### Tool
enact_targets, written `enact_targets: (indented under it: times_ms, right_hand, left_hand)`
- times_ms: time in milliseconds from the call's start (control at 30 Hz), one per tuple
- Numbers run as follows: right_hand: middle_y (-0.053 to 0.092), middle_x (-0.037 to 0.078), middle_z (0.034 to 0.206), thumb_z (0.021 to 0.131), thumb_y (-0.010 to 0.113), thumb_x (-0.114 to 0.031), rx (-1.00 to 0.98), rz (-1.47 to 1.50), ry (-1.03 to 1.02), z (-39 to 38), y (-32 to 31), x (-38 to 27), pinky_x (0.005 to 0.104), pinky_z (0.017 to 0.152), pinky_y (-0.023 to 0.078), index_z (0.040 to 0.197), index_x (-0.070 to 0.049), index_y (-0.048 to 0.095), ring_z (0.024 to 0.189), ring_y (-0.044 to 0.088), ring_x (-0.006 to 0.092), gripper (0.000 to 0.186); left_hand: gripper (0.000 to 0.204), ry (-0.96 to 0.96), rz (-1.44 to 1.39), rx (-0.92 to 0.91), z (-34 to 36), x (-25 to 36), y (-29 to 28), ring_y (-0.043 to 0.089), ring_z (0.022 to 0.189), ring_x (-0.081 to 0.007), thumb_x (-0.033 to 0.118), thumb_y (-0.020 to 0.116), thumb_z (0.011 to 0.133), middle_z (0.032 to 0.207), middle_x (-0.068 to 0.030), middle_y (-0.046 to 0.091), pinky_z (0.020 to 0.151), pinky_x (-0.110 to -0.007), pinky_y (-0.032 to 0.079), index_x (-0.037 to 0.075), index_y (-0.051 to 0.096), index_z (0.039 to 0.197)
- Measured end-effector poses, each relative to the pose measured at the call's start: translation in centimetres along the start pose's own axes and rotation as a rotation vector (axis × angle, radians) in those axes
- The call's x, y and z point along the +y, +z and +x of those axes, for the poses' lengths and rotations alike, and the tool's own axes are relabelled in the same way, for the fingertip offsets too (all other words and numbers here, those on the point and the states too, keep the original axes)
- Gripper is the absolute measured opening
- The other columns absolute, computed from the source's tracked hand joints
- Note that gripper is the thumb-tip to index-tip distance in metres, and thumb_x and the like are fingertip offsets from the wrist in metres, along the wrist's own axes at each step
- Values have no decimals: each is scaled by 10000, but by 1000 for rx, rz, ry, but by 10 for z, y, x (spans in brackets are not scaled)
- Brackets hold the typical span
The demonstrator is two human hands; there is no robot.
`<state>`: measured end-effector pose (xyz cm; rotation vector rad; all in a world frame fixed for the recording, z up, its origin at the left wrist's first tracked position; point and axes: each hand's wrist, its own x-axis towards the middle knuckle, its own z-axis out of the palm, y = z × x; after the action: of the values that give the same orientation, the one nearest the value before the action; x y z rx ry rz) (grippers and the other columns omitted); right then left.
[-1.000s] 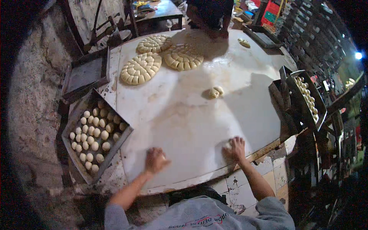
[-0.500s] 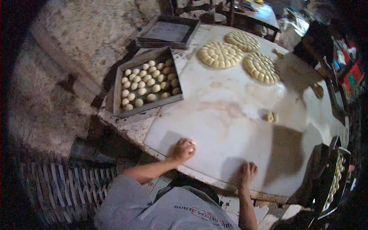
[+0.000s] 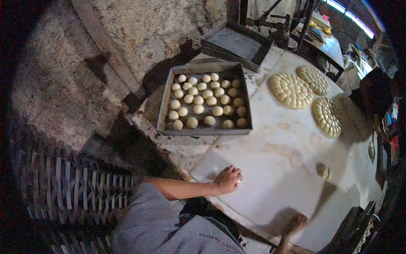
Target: Shape dough into small balls and place them in a tray.
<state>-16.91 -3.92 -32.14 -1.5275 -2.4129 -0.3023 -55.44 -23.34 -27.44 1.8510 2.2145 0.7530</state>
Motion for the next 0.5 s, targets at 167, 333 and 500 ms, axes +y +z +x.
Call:
enact_targets:
  times_ms: [167,333,500]
  right_hand:
    - [566,136,907,800,504,-167,101,-248,375,9,28,8,416,797,416,915,-12,562,884,522,300,202]
    - [551,134,818,778,544,-131,-146,97,442,-6,3,6,346,565,456,917,8,542,628,531,222,197]
    - [509,114,1143,847,533,-287,-240,1508,719,41,-76,-149,366,837,458,1198,-18,465,1004,529,247,447]
  left_hand:
    - [274,114,-343,-365,14,-64,-43,529,885,-299,98,609,626,902,-115,552,786,-398,439,43,563,891]
    - [394,91,-620,-264,92,-173,-187,567,894,-185,201,678,716,1005,-84,585,760,-323,464,38,532,1043]
    - [311,-295,-416,401,167,-385,-262,590,904,-266,126,651,715,979,-141,595,756,-383,476,54,550,999]
